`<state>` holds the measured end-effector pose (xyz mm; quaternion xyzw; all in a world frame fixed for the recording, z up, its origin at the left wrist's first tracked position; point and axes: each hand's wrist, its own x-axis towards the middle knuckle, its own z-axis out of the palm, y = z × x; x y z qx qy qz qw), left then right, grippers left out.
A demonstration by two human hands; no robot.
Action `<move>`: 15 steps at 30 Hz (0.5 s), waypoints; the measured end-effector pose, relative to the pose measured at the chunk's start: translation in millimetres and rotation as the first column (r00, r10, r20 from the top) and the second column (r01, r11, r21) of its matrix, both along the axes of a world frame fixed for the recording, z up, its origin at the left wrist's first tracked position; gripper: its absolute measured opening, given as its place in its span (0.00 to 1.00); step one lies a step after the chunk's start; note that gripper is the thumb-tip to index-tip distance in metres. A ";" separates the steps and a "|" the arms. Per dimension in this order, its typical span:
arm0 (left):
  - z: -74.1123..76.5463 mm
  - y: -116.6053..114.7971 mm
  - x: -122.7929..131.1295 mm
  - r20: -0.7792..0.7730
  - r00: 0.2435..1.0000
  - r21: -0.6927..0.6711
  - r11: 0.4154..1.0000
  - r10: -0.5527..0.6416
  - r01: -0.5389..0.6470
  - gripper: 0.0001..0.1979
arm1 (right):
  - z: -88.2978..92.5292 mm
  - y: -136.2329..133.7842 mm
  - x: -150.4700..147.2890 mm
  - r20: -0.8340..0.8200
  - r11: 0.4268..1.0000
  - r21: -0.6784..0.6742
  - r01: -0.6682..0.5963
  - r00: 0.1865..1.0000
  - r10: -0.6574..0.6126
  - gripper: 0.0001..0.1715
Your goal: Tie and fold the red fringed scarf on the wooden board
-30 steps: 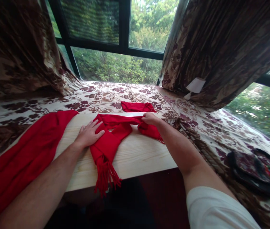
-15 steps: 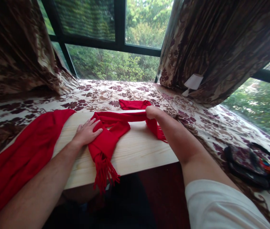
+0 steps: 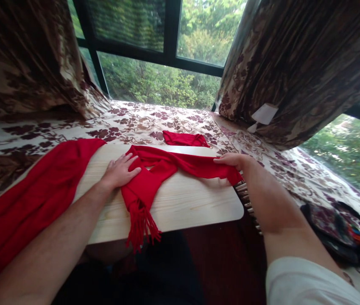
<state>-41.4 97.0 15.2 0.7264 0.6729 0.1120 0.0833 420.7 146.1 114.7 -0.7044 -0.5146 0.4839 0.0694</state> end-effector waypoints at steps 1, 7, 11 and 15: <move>0.1 -0.1 0.0 0.001 1.000 -0.001 1.000 0.001 -0.001 0.37 | 0.2 -6.7 -0.6 -0.058 0.998 -0.064 -0.016 0.998 0.013 0.14; -0.4 0.2 -0.1 0.006 1.000 0.003 1.000 0.002 -0.002 0.37 | -9.5 -49.8 -30.7 -0.281 0.912 -0.272 -0.308 0.931 0.231 0.24; -1.2 0.7 -0.7 0.006 1.000 -0.003 1.000 0.003 -0.003 0.38 | -27.4 -81.6 -72.1 -0.507 0.943 -0.088 -0.322 0.829 0.236 0.26; -1.0 -0.4 -0.8 0.004 1.000 -0.002 1.000 0.001 -0.001 0.37 | -43.4 -107.1 -107.3 -0.736 0.999 0.035 -0.041 0.675 0.053 0.25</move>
